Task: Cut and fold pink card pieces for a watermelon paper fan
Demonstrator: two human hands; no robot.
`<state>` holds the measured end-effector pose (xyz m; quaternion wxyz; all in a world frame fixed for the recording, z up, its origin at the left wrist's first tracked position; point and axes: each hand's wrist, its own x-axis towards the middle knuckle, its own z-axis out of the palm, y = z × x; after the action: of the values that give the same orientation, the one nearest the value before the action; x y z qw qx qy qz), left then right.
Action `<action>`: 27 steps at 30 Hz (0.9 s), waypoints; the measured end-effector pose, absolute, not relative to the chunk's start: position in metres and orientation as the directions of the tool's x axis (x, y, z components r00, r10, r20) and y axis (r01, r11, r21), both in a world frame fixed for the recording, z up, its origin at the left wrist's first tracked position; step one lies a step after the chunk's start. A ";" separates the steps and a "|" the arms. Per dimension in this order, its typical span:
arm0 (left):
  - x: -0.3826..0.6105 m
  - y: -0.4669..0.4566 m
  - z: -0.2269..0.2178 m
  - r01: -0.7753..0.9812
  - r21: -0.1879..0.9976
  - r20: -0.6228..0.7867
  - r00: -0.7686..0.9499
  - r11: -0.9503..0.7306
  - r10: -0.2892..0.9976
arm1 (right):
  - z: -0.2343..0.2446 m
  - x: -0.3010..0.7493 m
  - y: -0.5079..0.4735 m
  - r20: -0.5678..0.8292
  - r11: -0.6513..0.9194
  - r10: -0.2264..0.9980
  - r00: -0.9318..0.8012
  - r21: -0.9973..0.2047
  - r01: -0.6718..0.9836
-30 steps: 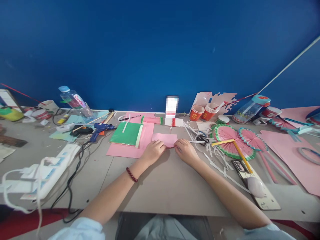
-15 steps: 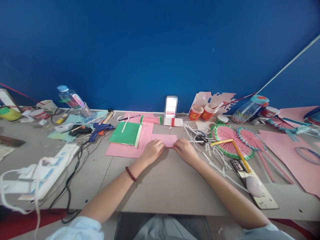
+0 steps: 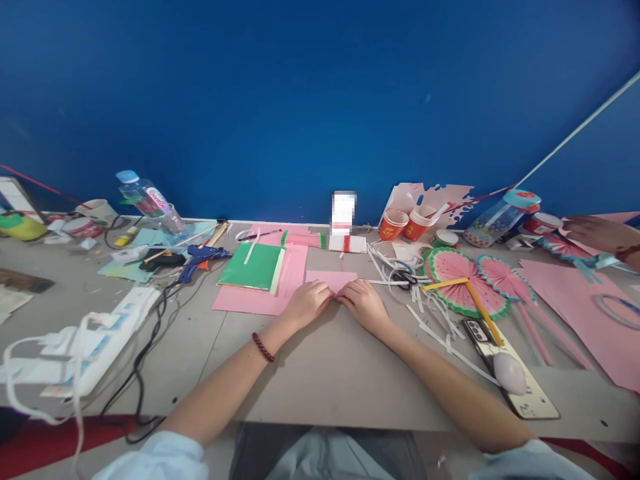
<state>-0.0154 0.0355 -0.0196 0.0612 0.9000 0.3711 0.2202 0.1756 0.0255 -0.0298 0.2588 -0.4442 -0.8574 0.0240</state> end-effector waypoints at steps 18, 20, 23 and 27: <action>-0.029 0.038 -0.020 0.675 0.314 0.356 0.568 -0.668 0.742 | -0.028 0.201 0.037 0.356 0.560 0.826 -0.437 -0.430 0.708; -0.030 0.039 -0.020 0.684 0.321 0.366 0.548 -0.655 0.752 | -0.025 0.206 0.039 0.334 0.577 0.817 -0.470 -0.452 0.681; -0.031 0.041 -0.021 0.686 0.323 0.374 0.540 -0.652 0.754 | -0.021 0.212 0.043 0.318 0.596 0.801 -0.507 -0.499 0.629; -0.031 0.041 -0.022 0.678 0.322 0.379 0.547 -0.661 0.746 | -0.023 0.214 0.045 0.335 0.596 0.801 -0.496 -0.515 0.616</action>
<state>-0.0311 0.0410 -0.0219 0.0685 0.8768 0.4062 0.2480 0.2141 0.0450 -0.0228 0.2788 -0.4175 -0.8488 0.1660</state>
